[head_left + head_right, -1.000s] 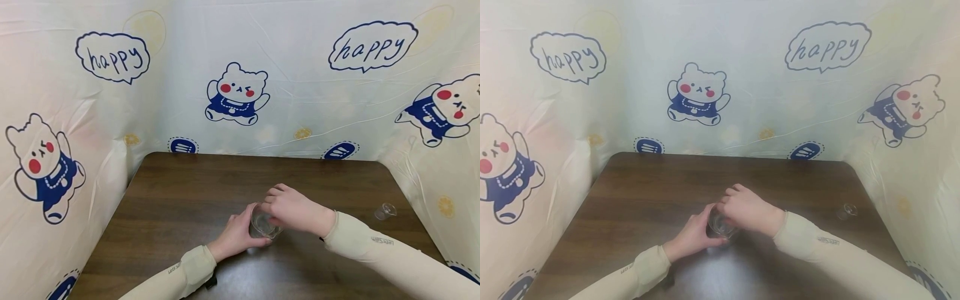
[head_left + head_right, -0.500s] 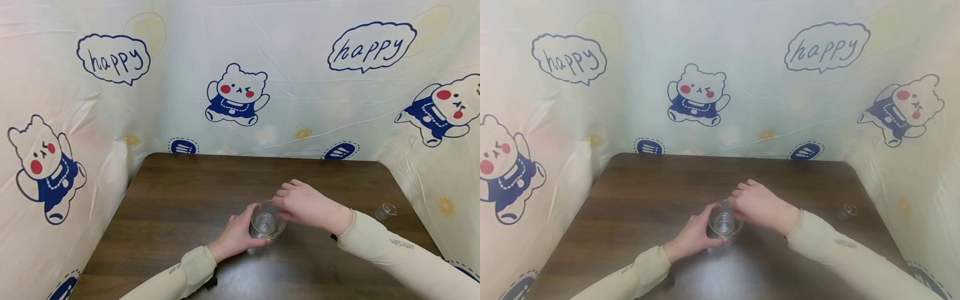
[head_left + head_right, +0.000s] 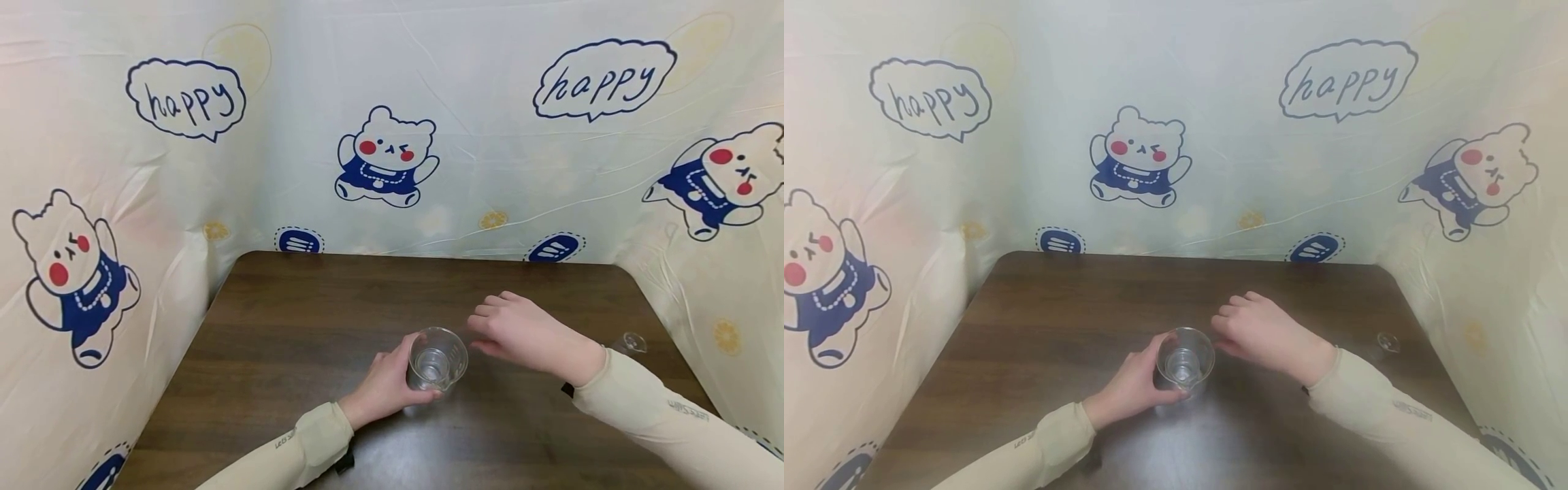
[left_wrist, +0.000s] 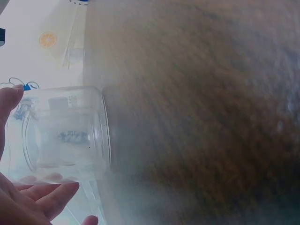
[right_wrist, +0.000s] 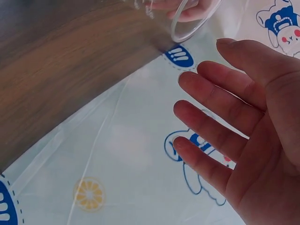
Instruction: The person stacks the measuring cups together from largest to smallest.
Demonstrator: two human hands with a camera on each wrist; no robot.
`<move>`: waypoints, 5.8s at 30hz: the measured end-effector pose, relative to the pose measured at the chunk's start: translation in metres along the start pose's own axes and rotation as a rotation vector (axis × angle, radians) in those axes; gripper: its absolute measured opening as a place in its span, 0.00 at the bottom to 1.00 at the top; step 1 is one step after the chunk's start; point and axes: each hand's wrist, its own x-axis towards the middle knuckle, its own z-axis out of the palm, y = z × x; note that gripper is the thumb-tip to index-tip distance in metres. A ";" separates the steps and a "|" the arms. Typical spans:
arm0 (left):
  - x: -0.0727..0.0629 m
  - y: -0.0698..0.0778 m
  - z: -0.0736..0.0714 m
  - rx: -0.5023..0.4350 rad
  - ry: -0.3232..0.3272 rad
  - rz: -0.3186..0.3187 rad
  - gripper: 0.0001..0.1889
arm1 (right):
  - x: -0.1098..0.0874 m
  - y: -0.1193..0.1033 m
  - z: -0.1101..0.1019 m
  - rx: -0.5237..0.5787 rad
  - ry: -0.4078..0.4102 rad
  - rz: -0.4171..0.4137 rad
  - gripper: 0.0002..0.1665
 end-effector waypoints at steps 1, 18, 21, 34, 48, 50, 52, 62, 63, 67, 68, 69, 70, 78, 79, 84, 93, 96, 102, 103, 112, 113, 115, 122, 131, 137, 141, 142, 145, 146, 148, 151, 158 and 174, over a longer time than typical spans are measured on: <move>0.000 0.000 0.000 0.002 0.000 0.000 0.51 | -0.002 0.001 0.000 -0.001 0.002 0.005 0.15; -0.001 0.001 0.001 0.010 0.009 0.005 0.50 | -0.036 0.022 0.004 -0.031 0.047 0.085 0.16; -0.001 0.000 0.001 0.013 0.011 0.008 0.50 | -0.044 0.026 0.004 -0.026 0.041 0.106 0.15; -0.001 0.001 0.001 0.022 0.016 0.018 0.51 | -0.082 0.045 0.010 -0.005 -0.002 0.211 0.13; -0.001 0.001 0.000 0.017 0.012 0.005 0.52 | -0.109 0.062 0.010 0.065 -0.120 0.362 0.10; -0.002 0.001 0.000 0.018 0.004 -0.003 0.52 | -0.114 0.064 0.010 0.068 -0.125 0.374 0.10; -0.002 0.001 0.000 0.018 -0.001 -0.009 0.52 | -0.120 0.066 0.011 0.066 -0.126 0.384 0.10; -0.002 0.000 0.000 0.018 0.005 -0.012 0.52 | -0.149 0.087 0.016 0.128 -0.185 0.476 0.10; -0.002 0.000 0.000 0.018 0.002 -0.014 0.52 | -0.152 0.089 0.017 0.135 -0.189 0.478 0.10; -0.002 0.001 -0.001 0.014 -0.007 -0.018 0.52 | -0.162 0.095 0.019 0.148 -0.201 0.478 0.10; -0.002 0.001 -0.001 0.013 -0.009 -0.020 0.52 | -0.164 0.096 0.019 0.153 -0.204 0.481 0.10; -0.002 0.001 -0.001 0.012 -0.010 -0.020 0.52 | -0.166 0.097 0.020 0.151 -0.205 0.484 0.10; -0.002 0.001 -0.001 0.010 -0.010 -0.021 0.52 | -0.168 0.098 0.021 0.154 -0.205 0.485 0.10; -0.002 0.000 0.001 0.016 -0.005 -0.014 0.52 | -0.184 0.107 0.021 0.218 -0.254 0.546 0.09; -0.002 0.000 0.001 0.018 -0.003 -0.013 0.52 | -0.186 0.108 0.021 0.229 -0.261 0.554 0.08; -0.002 0.000 0.001 0.016 -0.003 -0.013 0.52 | -0.200 0.113 0.023 0.260 -0.266 0.569 0.10; -0.002 0.000 0.002 0.019 0.011 0.007 0.51 | -0.222 0.117 0.031 0.182 -0.230 0.571 0.15; -0.003 0.000 0.001 0.018 0.013 0.009 0.51 | -0.228 0.118 0.035 0.164 -0.207 0.562 0.17; -0.002 0.000 0.001 0.013 -0.003 -0.013 0.52 | -0.235 0.123 0.040 0.184 -0.286 0.567 0.22; -0.002 0.000 0.001 0.014 -0.004 -0.013 0.52 | -0.236 0.124 0.041 0.191 -0.299 0.569 0.23; -0.002 0.000 0.001 0.014 0.002 -0.010 0.52 | -0.242 0.127 0.047 0.218 -0.305 0.575 0.27; -0.002 0.000 0.001 0.013 0.002 -0.010 0.52 | -0.242 0.127 0.048 0.225 -0.308 0.579 0.27; -0.002 0.000 0.001 0.013 0.001 -0.009 0.52 | -0.243 0.128 0.048 0.237 -0.318 0.589 0.26; -0.003 0.000 0.001 0.013 -0.001 -0.008 0.52 | -0.246 0.130 0.053 0.248 -0.325 0.615 0.24; -0.001 0.000 0.001 0.015 -0.002 -0.001 0.52 | -0.246 0.134 0.062 0.227 -0.282 0.598 0.22; -0.001 0.000 0.000 0.017 -0.001 0.005 0.52 | -0.241 0.132 0.064 0.191 -0.279 0.610 0.19; -0.002 0.000 0.000 0.011 -0.001 0.002 0.52 | -0.240 0.131 0.064 0.192 -0.293 0.640 0.19; -0.002 0.000 0.001 0.010 -0.001 0.001 0.52 | -0.240 0.130 0.064 0.192 -0.298 0.646 0.19; -0.002 -0.001 0.001 0.008 -0.002 -0.002 0.52 | -0.242 0.130 0.065 0.197 -0.303 0.658 0.18; -0.002 -0.001 0.001 0.007 -0.003 -0.002 0.52 | -0.243 0.130 0.065 0.198 -0.304 0.664 0.18; -0.002 0.000 0.001 0.004 -0.005 -0.001 0.52 | -0.244 0.130 0.064 0.206 -0.310 0.668 0.21; -0.002 0.000 0.001 0.005 -0.001 0.007 0.52 | -0.246 0.131 0.061 0.229 -0.343 0.674 0.26; -0.001 0.000 0.001 -0.009 -0.005 -0.004 0.52 | -0.248 0.135 0.058 0.280 -0.391 0.671 0.28; -0.002 -0.001 0.001 0.007 -0.007 -0.002 0.52 | -0.244 0.134 0.063 0.278 -0.364 0.652 0.23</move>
